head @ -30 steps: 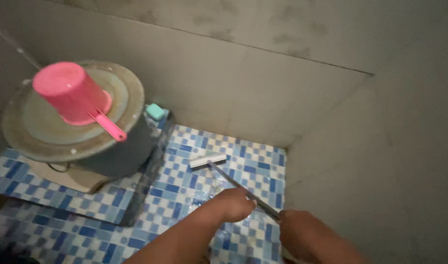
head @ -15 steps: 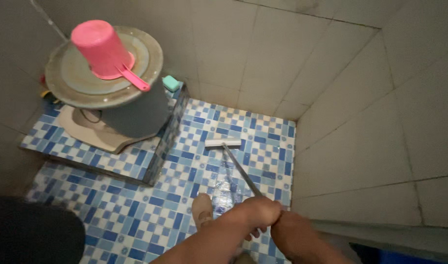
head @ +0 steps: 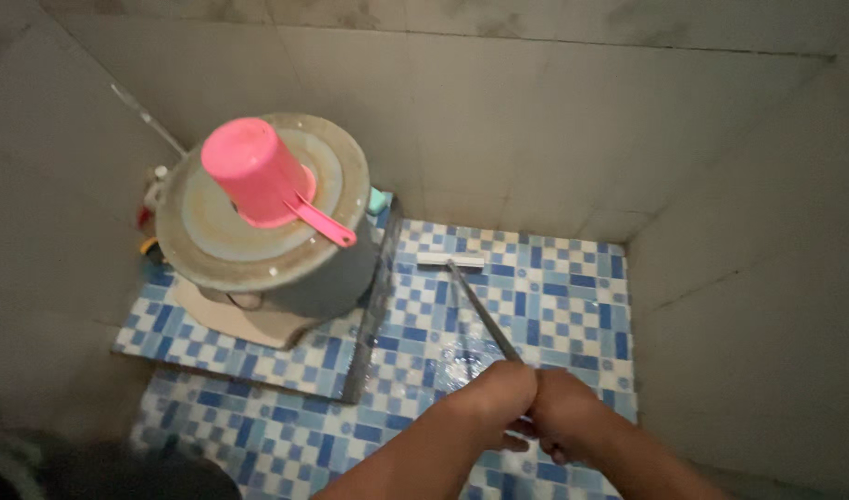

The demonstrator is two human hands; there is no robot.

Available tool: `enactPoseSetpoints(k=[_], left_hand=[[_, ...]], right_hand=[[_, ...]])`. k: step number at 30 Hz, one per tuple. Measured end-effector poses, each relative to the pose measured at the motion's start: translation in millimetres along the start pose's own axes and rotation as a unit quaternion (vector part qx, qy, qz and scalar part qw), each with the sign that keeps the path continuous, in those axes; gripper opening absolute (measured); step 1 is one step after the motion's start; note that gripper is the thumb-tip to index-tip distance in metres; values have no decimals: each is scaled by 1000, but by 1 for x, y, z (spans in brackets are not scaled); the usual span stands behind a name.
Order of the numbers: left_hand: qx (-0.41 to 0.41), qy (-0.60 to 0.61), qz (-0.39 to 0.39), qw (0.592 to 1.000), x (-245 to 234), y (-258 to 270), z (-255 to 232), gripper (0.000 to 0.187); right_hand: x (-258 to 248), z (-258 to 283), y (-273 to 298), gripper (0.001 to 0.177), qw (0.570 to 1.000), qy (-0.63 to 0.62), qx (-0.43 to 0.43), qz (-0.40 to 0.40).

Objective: The person uses a squeegee to push water across a tiled floor in a small room. They repeatedly move the squeegee back and forth to clear water from the surface. The person then picks up a pink cup and scoops water from a bucket.

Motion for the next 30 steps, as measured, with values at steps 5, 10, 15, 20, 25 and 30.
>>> enactPoseSetpoints(k=[5, 10, 15, 20, 25, 30], left_hand=[[12, -36, -43, 998, -42, 8, -34, 40], [76, -231, -109, 964, -73, 19, -55, 51], [97, -309, -143, 935, -56, 25, -53, 58], [88, -320, -103, 938, -1, 19, -24, 50], [102, -318, -28, 942, 80, 6, 46, 46], [85, -323, 32, 942, 142, 19, 98, 47]], right_hand=[[-22, 40, -21, 23, 974, -207, 94, 26], [-30, 62, -30, 30, 989, -87, 119, 18], [-40, 56, -3, 38, 992, -25, 127, 9], [-23, 13, 61, 38, 992, 10, 118, -43], [31, -86, 115, 37, 988, 64, 135, -38], [70, -148, 155, 34, 988, 59, 113, -91]])
Point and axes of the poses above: each hand's wrist, its own y-axis away from the middle knuckle, its own x-axis out of the palm, z = x × y, the point moved 3 cm from there along -y, towards the middle knuckle, and after that the axes turned 2 degrees about -x, right-handed, at the moved point
